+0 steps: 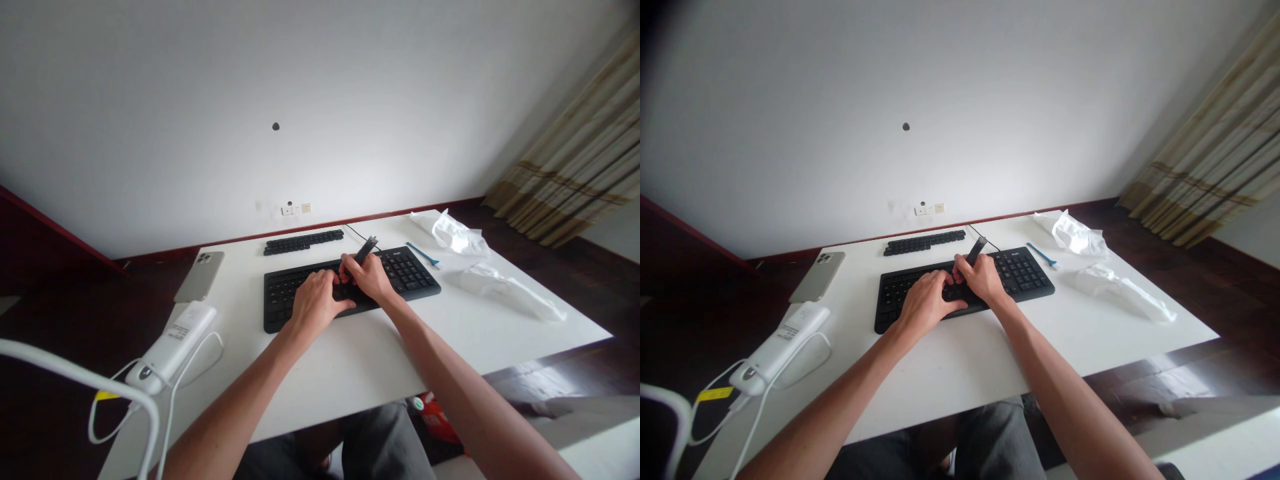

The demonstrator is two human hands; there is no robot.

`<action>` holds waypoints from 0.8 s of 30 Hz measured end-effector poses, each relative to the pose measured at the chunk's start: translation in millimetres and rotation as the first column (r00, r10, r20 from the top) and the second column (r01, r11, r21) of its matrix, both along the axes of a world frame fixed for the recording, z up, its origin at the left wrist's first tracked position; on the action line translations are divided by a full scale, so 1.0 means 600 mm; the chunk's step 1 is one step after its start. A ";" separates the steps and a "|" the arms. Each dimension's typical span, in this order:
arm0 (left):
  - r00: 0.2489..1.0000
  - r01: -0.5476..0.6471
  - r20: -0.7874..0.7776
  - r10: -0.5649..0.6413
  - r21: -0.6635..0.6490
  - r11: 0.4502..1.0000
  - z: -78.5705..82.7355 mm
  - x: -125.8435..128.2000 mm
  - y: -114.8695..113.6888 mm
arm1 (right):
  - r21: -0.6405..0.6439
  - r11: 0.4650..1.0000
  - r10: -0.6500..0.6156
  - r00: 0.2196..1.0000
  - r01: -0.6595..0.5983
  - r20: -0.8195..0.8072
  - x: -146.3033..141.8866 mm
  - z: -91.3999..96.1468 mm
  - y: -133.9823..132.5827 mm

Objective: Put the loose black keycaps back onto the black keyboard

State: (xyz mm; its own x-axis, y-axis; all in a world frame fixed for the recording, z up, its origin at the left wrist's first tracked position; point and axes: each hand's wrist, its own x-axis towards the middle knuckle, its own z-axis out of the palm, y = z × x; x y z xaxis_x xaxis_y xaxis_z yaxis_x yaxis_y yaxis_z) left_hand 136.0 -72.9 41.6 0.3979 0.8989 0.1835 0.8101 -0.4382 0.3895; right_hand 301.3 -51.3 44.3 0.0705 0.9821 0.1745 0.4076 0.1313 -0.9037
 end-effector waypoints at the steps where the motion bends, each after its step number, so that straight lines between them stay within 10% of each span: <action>1: 1.000 -0.010 0.005 0.010 -0.002 1.000 0.000 0.000 0.000 | 0.001 1.000 0.004 1.000 -0.004 0.004 0.000 0.000 0.000; 24: 1.000 -0.005 -0.029 0.004 -0.028 1.000 0.010 -0.003 -0.003 | 0.089 0.984 0.124 0.956 -0.153 0.267 -0.016 0.021 -0.015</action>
State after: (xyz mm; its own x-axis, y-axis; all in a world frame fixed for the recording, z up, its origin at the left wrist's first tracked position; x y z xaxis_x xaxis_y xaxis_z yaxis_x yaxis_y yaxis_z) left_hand 134.4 -74.4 47.6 0.3991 0.9052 0.1463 0.8232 -0.4240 0.3777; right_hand 291.9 -60.1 57.1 -0.1267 0.9534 0.2737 0.5972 0.2936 -0.7464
